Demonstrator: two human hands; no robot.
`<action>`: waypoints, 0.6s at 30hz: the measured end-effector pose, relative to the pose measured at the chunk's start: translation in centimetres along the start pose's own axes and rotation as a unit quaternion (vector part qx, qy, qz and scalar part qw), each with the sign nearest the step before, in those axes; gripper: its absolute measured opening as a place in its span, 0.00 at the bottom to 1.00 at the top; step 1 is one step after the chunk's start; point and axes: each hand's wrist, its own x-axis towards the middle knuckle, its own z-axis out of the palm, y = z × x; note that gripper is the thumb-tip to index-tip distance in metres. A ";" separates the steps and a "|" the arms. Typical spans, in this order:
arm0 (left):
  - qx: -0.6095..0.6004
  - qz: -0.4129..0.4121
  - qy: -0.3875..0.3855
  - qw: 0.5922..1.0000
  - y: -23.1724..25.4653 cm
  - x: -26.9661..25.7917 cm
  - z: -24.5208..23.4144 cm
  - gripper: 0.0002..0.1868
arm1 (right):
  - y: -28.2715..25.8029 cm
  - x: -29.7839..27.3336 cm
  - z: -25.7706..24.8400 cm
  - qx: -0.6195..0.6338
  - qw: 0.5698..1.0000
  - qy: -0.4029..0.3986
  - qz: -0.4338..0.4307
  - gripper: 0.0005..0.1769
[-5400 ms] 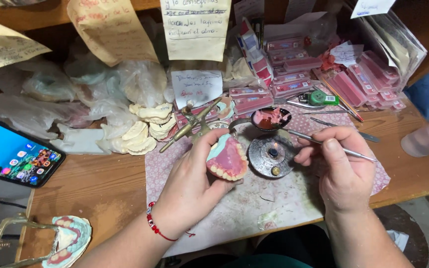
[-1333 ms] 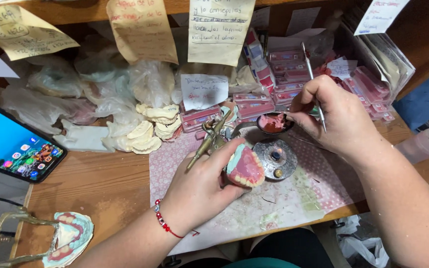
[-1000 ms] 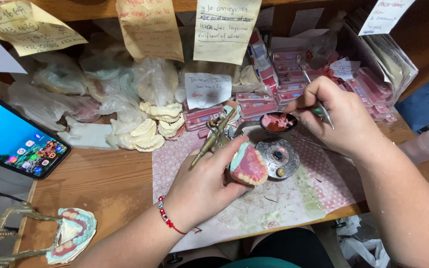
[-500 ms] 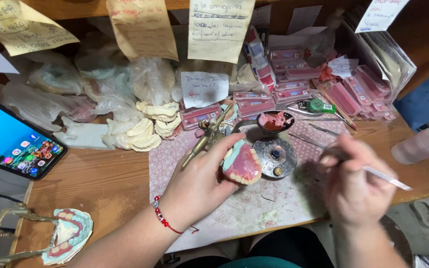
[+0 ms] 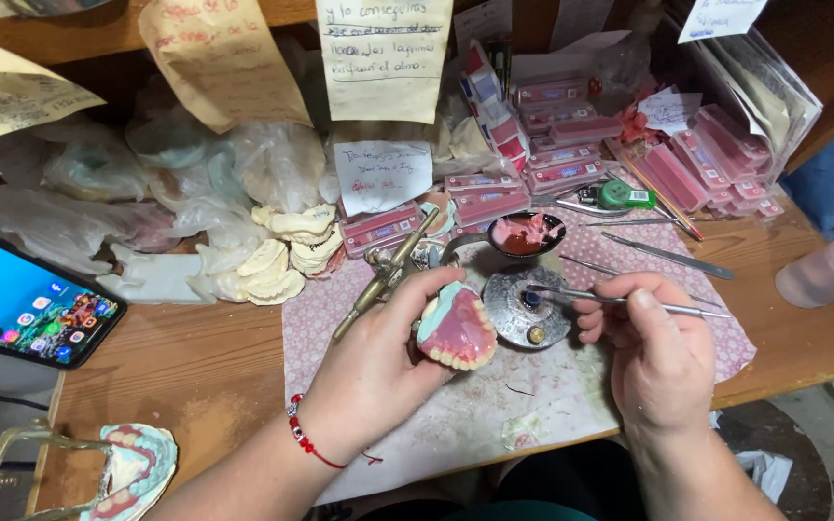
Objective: Applying and spreading pink characterizing material onto a dental prosthesis using a carver and a brush
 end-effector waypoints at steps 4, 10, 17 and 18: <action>0.001 0.005 0.002 1.000 -0.4 0.1 0.2 0.36 | 0.0 -0.1 -0.2 0.004 1.000 -0.010 0.003 0.14; -0.004 0.019 -0.005 1.000 -0.3 0.3 0.2 0.35 | 0.2 -0.1 -0.4 0.021 1.000 -0.011 -0.012 0.17; 0.012 -0.006 -0.013 1.000 -0.4 0.4 0.2 0.36 | 0.4 0.0 -0.6 0.040 0.998 -0.024 -0.034 0.14; 0.013 -0.012 -0.014 1.000 -0.4 0.3 0.2 0.36 | 0.5 0.0 -0.6 0.041 0.998 -0.027 -0.037 0.14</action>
